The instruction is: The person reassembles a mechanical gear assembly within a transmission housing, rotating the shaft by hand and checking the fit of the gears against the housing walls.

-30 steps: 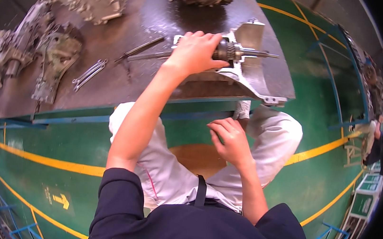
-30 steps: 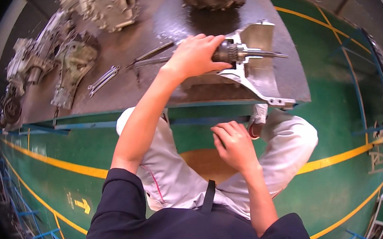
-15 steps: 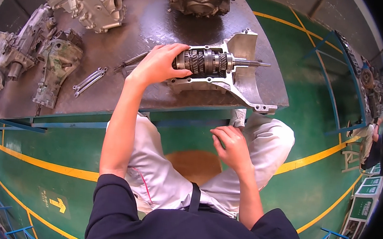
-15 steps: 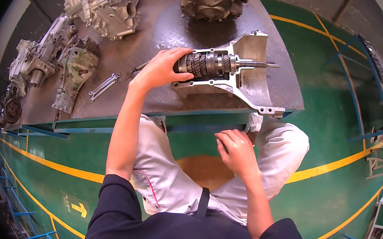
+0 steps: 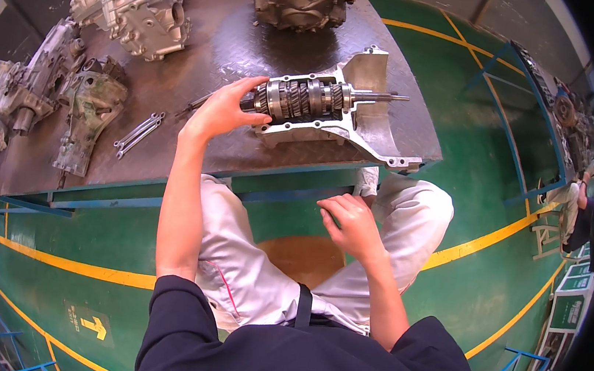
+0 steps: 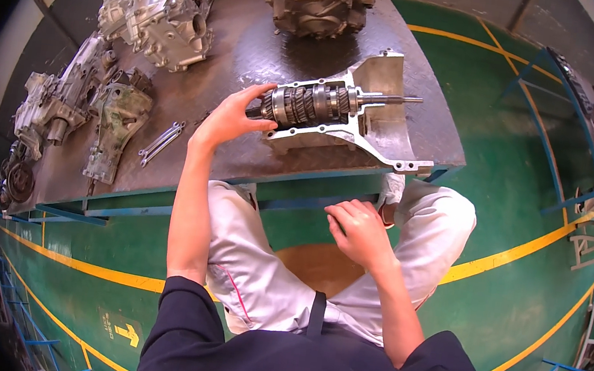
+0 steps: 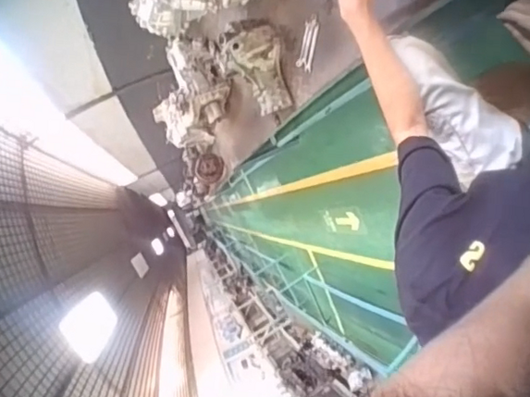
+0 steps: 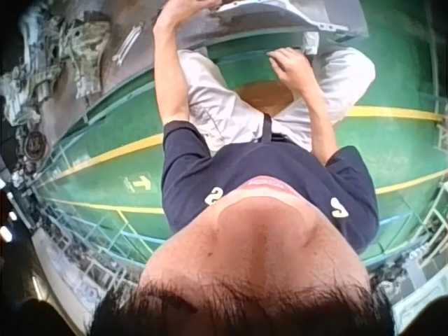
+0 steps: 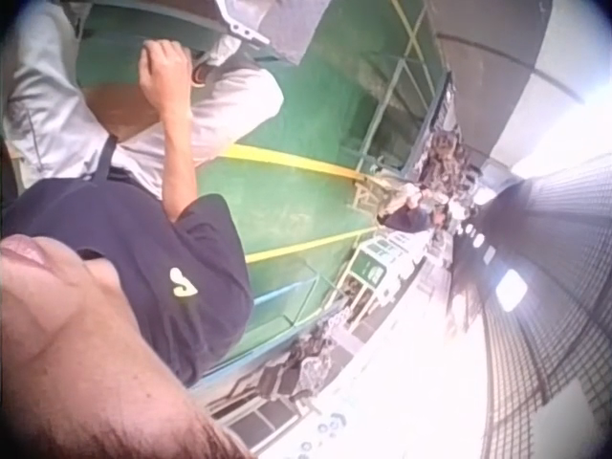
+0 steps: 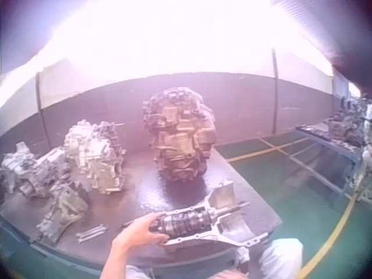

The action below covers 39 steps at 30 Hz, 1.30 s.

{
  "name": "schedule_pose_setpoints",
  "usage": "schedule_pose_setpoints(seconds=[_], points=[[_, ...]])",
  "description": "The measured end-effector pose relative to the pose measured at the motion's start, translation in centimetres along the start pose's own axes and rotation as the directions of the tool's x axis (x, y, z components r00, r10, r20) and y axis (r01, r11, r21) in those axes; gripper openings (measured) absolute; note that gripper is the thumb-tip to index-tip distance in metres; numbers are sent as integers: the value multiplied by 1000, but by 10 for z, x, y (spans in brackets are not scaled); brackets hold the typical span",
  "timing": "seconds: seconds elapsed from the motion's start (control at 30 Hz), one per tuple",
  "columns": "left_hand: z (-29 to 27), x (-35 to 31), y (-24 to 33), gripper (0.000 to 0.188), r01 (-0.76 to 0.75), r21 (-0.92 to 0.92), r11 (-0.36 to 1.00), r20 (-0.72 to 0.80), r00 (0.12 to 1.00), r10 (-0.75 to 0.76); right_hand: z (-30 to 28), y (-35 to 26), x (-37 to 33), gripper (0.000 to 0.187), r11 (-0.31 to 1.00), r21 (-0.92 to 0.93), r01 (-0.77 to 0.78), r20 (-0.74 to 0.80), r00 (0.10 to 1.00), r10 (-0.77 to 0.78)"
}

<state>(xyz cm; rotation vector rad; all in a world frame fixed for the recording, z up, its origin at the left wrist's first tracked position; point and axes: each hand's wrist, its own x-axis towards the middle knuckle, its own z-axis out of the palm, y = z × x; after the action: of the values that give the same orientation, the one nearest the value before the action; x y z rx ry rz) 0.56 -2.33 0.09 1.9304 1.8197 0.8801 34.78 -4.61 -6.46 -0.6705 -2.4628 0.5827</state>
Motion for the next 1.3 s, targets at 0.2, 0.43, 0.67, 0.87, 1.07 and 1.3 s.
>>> schedule_pose_setpoints(seconds=[0.2,0.43,0.67,0.87,1.07,1.3], points=[[7,8,0,77,-59,41,997,-13,998,60,-2,3,-8,14,999,-42,-6,9,1000,6],[6,-1,6,75,52,14,999,13,999,-52,11,8,-18,15,997,-74,-25,24,999,27],[8,0,11,75,46,51,998,1,999,-46,9,10,-22,12,999,-29,-30,23,999,30],[6,-1,15,75,48,79,996,-9,999,-47,9,11,-25,13,999,-18,-42,37,998,43],[4,-1,14,75,45,100,994,5,999,-45,7,11,-23,12,999,-23,-40,43,998,41],[9,18,38,75,-65,149,987,-29,997,71,9,12,-21,12,999,-31,-45,46,998,47]])
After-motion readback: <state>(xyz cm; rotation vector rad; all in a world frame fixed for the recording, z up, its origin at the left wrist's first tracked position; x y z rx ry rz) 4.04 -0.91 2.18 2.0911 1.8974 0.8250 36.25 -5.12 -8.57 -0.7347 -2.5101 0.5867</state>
